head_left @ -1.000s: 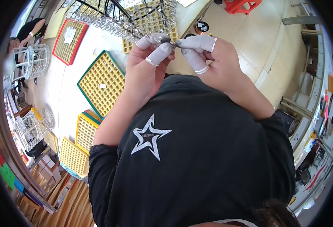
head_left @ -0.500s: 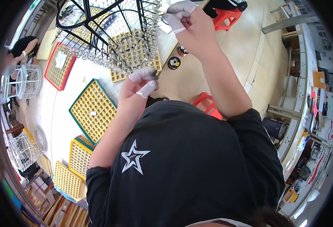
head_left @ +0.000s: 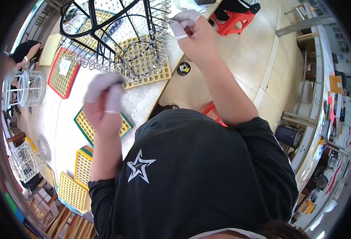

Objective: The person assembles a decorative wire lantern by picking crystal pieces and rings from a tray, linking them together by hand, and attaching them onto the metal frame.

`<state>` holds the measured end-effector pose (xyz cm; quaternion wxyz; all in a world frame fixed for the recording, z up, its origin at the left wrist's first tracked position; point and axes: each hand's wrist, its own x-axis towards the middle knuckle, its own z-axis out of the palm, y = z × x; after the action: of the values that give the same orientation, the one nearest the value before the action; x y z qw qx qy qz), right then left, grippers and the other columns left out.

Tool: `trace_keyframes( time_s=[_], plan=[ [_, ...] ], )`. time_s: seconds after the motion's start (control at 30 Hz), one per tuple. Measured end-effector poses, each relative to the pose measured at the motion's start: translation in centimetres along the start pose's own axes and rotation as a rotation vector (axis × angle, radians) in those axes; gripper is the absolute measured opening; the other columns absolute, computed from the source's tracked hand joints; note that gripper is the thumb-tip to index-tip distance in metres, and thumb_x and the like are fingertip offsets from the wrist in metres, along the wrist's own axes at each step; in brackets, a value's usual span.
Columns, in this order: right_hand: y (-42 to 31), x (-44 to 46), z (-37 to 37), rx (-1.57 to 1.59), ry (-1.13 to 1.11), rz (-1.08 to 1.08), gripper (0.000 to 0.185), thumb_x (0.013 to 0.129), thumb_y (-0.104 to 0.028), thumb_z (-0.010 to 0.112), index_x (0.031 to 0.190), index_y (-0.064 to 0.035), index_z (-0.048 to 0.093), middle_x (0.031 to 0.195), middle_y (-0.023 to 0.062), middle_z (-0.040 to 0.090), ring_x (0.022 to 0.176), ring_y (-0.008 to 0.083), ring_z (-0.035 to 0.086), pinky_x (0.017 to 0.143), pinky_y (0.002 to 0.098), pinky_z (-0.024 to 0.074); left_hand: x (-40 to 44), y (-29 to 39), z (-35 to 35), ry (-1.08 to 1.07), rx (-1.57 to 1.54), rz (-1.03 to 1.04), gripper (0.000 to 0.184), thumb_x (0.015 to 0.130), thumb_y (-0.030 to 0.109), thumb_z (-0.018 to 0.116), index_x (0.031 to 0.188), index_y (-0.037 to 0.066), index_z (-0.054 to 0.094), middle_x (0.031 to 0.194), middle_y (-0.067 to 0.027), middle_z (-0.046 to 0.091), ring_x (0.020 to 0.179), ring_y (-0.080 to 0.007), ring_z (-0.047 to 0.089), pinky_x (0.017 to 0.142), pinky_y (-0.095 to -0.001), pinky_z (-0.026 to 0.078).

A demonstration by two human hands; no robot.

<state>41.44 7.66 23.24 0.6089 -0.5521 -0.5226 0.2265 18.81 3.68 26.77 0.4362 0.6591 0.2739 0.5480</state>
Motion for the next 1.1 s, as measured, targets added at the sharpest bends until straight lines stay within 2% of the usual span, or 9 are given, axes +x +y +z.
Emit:
trace_keyframes(
  time_s=[0.1, 0.13, 0.2, 0.23, 0.27, 0.4, 0.47, 0.77, 1.1],
  plan=[
    [0.7, -1.1, 0.4, 0.083, 0.048, -0.044, 0.015, 0.080, -0.013, 0.062, 0.091, -0.0036, 0.059, 0.058, -0.0002, 0.055, 0.047, 0.0067, 0.043, 0.044, 0.0225, 0.0354, 3.6, 0.9, -1.9, 0.196, 0.406, 0.256, 0.025, 0.079, -0.011, 0.051, 0.104, -0.006, 0.055, 0.096, -0.0126, 0.057, 0.087, -0.0162, 0.055, 0.078, -0.0256, 0.045],
    [0.5, -1.5, 0.3, 0.042, 0.001, -0.013, 0.010, 0.083, -0.006, 0.058, 0.092, -0.0005, 0.056, 0.072, -0.0001, 0.057, 0.063, 0.0025, 0.051, 0.055, 0.0165, 0.0407, 5.3, 1.2, -2.4, 0.176, 0.545, 0.327, 0.027, 0.079, -0.008, 0.054, 0.106, -0.003, 0.055, 0.097, -0.0121, 0.059, 0.090, -0.0194, 0.056, 0.079, -0.0272, 0.045],
    [0.7, -2.1, 0.2, -0.033, -0.010, -0.052, 0.012, 0.084, -0.006, 0.058, 0.094, -0.0002, 0.057, 0.073, 0.0005, 0.058, 0.063, 0.0028, 0.052, 0.055, 0.0164, 0.0411, 8.0, 2.0, -2.7, 0.091, 1.138, 0.546, 0.027, 0.078, -0.003, 0.059, 0.105, 0.000, 0.057, 0.099, -0.0114, 0.060, 0.092, -0.0224, 0.057, 0.080, -0.0305, 0.045],
    [1.0, -2.3, 0.3, -0.107, -0.020, -0.086, 0.014, 0.084, -0.006, 0.057, 0.097, 0.0000, 0.058, 0.074, 0.0011, 0.058, 0.064, 0.0032, 0.053, 0.056, 0.0164, 0.0416, 8.8, 1.2, -3.4, -0.001, 0.936, 0.530, 0.019, 0.081, 0.005, 0.059, 0.100, 0.002, 0.060, 0.099, -0.0108, 0.062, 0.091, -0.0244, 0.057, 0.084, -0.0333, 0.043],
    [1.9, -2.2, 0.7, -0.088, 0.076, -0.199, 0.015, 0.077, -0.008, 0.058, 0.091, -0.0063, 0.063, 0.055, 0.0038, 0.051, 0.044, 0.0123, 0.044, 0.044, 0.0245, 0.0359, 9.2, 1.1, -3.3, -0.039, 0.909, 0.411, 0.016, 0.082, 0.007, 0.058, 0.097, 0.002, 0.061, 0.097, -0.0111, 0.062, 0.091, -0.0247, 0.058, 0.085, -0.0337, 0.042],
    [1.1, -2.3, 0.5, -0.226, 0.109, -0.413, 0.014, 0.076, -0.008, 0.058, 0.089, -0.0046, 0.064, 0.055, 0.0039, 0.052, 0.044, 0.0128, 0.046, 0.045, 0.0250, 0.0382, 10.3, 1.1, -4.0, -0.204, 0.921, 0.321, 0.016, 0.084, 0.016, 0.056, 0.092, 0.003, 0.062, 0.089, -0.0119, 0.062, 0.085, -0.0261, 0.058, 0.084, -0.0336, 0.042],
    [-0.7, -2.5, 0.0, -0.292, -0.071, -0.200, 0.013, 0.082, -0.005, 0.058, 0.094, -0.0001, 0.060, 0.067, -0.0039, 0.055, 0.056, 0.0010, 0.046, 0.050, 0.0157, 0.0376, 10.3, 1.2, -3.8, -0.250, 0.963, 0.263, 0.017, 0.083, 0.017, 0.058, 0.092, 0.003, 0.063, 0.087, -0.0117, 0.062, 0.082, -0.0263, 0.057, 0.082, -0.0334, 0.042],
    [-2.4, 0.5, -0.1, -0.153, 0.025, -0.012, 0.015, 0.078, -0.013, 0.064, 0.084, -0.0006, 0.061, 0.060, 0.0008, 0.056, 0.052, 0.0058, 0.049, 0.048, 0.0207, 0.0399, 10.0, 1.2, -3.7, -0.195, 0.970, 0.168, 0.018, 0.081, 0.021, 0.060, 0.091, 0.006, 0.064, 0.078, -0.0097, 0.058, 0.079, -0.0256, 0.053, 0.070, -0.0337, 0.041],
    [-0.8, -1.8, 1.0, 0.147, 0.089, 0.209, 0.009, 0.083, -0.009, 0.062, 0.085, -0.0032, 0.055, 0.063, -0.0003, 0.054, 0.053, 0.0027, 0.045, 0.046, 0.0180, 0.0324, 9.9, 0.7, -3.5, -0.185, 1.017, 0.339, 0.016, 0.081, 0.020, 0.058, 0.084, 0.004, 0.061, 0.078, -0.0092, 0.058, 0.078, -0.0299, 0.053, 0.087, -0.0384, 0.040]
  ],
)
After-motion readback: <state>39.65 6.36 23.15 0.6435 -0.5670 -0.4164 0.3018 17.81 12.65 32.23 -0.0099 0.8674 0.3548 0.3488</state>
